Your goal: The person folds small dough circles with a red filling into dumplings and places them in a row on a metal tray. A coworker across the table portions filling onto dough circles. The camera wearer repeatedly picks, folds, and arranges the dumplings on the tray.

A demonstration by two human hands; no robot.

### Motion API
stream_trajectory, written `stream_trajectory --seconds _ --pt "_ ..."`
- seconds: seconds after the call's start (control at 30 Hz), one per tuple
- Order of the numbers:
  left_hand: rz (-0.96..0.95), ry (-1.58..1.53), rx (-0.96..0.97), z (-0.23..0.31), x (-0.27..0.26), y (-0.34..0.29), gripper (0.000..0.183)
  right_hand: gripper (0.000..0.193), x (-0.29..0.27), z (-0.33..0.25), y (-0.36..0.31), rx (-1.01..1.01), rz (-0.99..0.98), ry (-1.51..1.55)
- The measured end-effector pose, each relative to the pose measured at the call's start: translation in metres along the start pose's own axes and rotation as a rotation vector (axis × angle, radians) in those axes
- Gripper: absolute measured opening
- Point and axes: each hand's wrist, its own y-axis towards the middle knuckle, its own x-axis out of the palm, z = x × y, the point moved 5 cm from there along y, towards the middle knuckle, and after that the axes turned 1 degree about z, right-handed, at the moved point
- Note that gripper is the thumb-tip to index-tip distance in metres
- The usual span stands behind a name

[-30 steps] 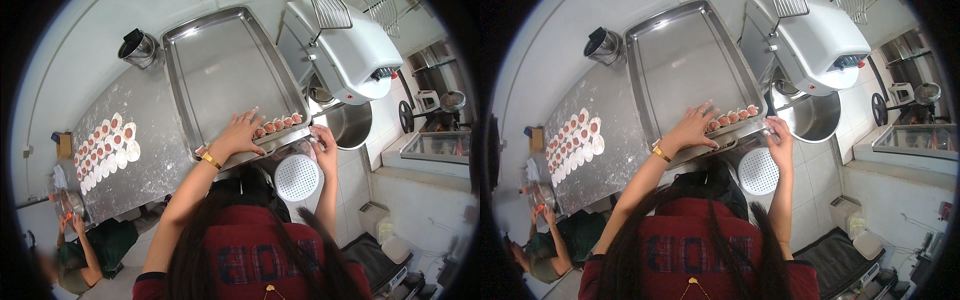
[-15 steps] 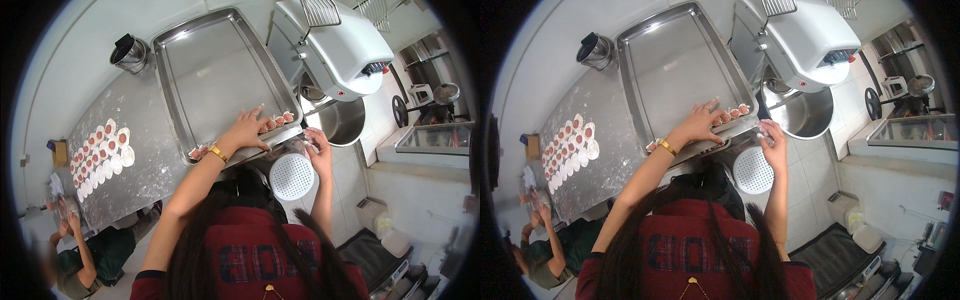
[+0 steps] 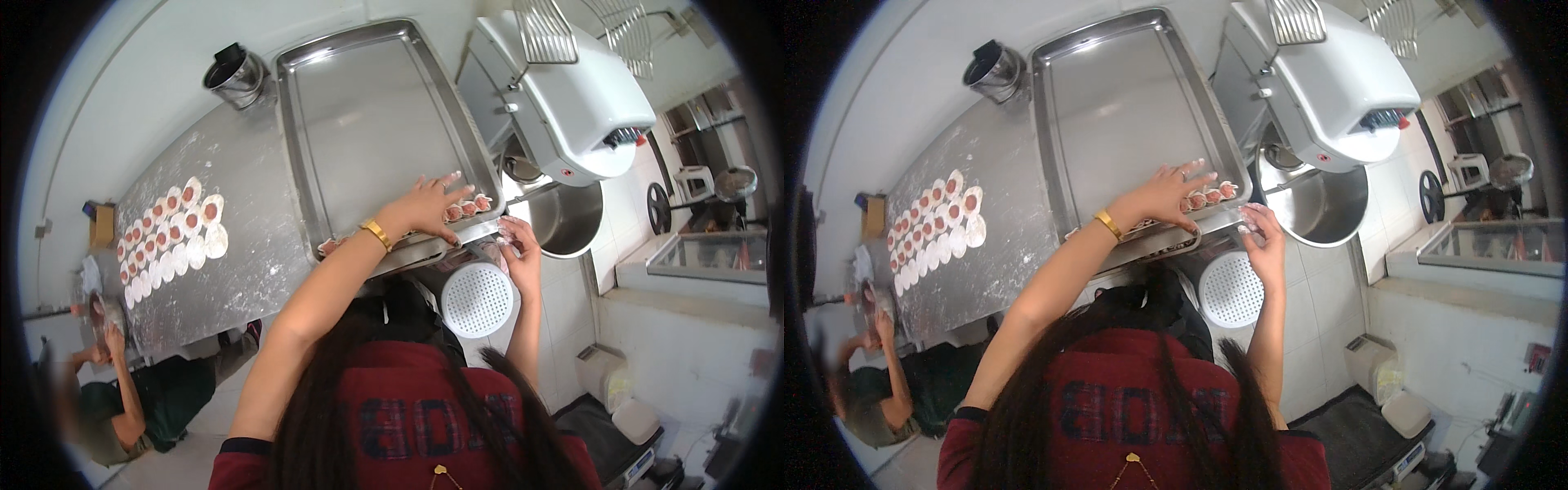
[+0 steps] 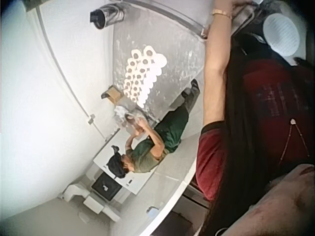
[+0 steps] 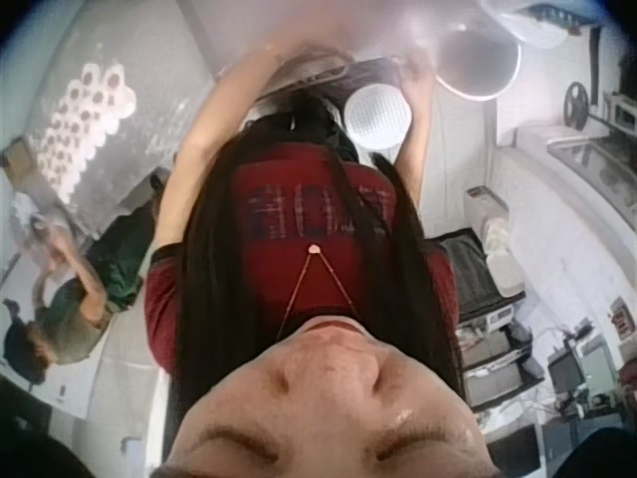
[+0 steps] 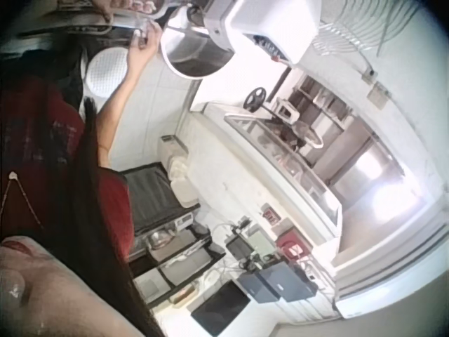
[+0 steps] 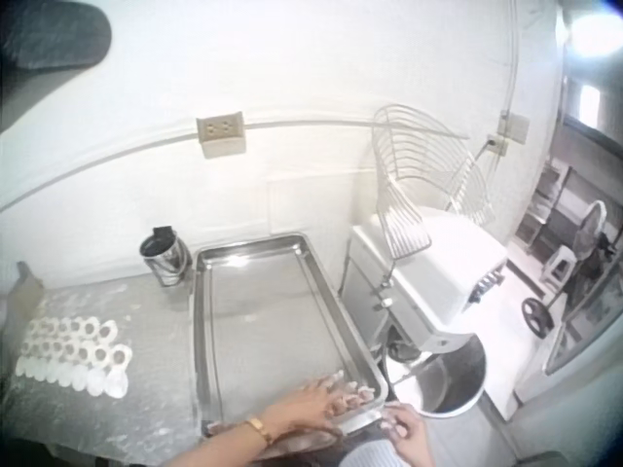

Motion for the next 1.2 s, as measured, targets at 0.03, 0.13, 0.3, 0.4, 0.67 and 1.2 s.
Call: stream_trajectory --seconds 0.03,0.13,0.3,0.4,0.67,1.2 --pt "0.054 -0.048 -0.009 -0.010 -0.012 -0.009 0.101 0.043 0.004 -0.001 0.003 -0.007 -0.018 0.013" --pt "0.083 -0.138 -0.094 -0.051 -0.046 -0.068 0.099 0.045 0.024 -0.008 0.018 0.003 -0.073 0.168" --pt "-0.171 0.036 -0.334 -0.082 -0.041 -0.174 0.091 0.040 0.088 -0.042 0.048 -0.135 -0.318 0.028" --pt "-0.159 0.167 -0.295 -0.076 -0.026 -0.196 0.082 0.037 0.145 -0.064 0.058 -0.264 -0.512 -0.063" --pt "-0.080 0.275 -0.285 -0.079 -0.016 -0.201 0.071 0.033 0.266 -0.067 0.037 -0.497 -0.840 -0.530" --pt "-0.010 0.095 -0.123 -0.087 -0.002 -0.185 0.079 0.029 0.241 -0.066 0.043 -0.311 -0.736 -0.732"
